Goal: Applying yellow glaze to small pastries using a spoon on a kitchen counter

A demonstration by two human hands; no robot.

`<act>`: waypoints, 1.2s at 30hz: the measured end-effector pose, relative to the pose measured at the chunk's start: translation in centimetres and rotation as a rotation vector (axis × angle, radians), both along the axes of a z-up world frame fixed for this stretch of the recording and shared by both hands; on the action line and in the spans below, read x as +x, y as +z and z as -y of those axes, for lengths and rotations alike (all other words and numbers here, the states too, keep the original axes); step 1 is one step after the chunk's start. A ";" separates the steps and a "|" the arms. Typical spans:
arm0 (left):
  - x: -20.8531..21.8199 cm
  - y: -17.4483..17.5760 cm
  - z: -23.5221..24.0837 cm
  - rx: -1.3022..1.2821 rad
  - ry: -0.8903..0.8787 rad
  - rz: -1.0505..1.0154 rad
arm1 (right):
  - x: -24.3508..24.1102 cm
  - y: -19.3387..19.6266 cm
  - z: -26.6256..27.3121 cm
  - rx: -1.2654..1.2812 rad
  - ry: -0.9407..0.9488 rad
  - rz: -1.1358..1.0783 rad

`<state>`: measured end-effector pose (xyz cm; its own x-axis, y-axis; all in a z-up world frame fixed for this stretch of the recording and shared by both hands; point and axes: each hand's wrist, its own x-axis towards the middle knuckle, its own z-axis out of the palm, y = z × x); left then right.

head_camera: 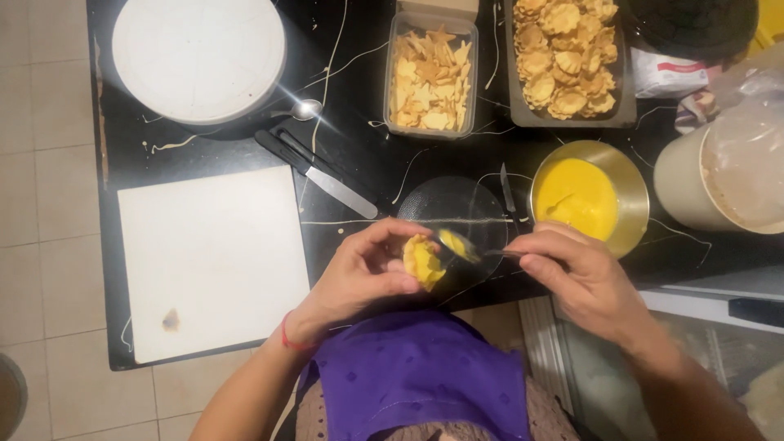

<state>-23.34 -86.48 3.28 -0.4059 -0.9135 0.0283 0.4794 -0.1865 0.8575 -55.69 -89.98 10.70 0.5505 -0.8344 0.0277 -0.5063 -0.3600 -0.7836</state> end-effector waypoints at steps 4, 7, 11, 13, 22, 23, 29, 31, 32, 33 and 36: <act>-0.2 0.6 -0.3 -0.053 -0.030 0.009 | 0.8 -0.9 0.7 -0.170 0.128 0.032; -0.5 0.6 -0.8 0.110 -0.101 -0.114 | 1.0 -1.6 1.1 -0.267 0.245 0.095; -0.8 0.1 -0.9 0.183 -0.123 -0.241 | 0.5 -1.2 1.3 -0.361 0.288 0.048; -0.9 -0.3 -0.8 0.216 -0.127 -0.315 | 0.0 -0.5 1.3 -0.409 0.310 0.035; -1.4 0.5 -0.5 0.188 -0.175 -0.420 | -0.4 0.8 -0.2 -0.595 0.159 0.015; -1.3 0.8 -0.5 0.162 -0.177 -0.355 | -0.2 0.8 -0.2 -0.656 0.134 -0.015; -0.9 0.3 -0.5 0.061 -0.111 -0.227 | 0.0 0.3 -0.2 -0.652 0.106 -0.078; -1.0 0.3 -0.5 0.050 -0.099 -0.225 | 0.4 0.3 -0.2 -0.586 0.113 -0.051; -1.1 0.6 -0.4 0.022 -0.088 -0.191 | 0.7 0.5 -0.3 -0.558 0.143 -0.025; -1.2 0.8 -0.4 -0.008 -0.076 -0.157 | 1.1 0.6 -0.3 -0.531 0.174 0.001; -1.5 1.7 -0.6 0.016 0.016 -0.098 | 0.7 1.5 -0.1 -0.591 0.250 -0.089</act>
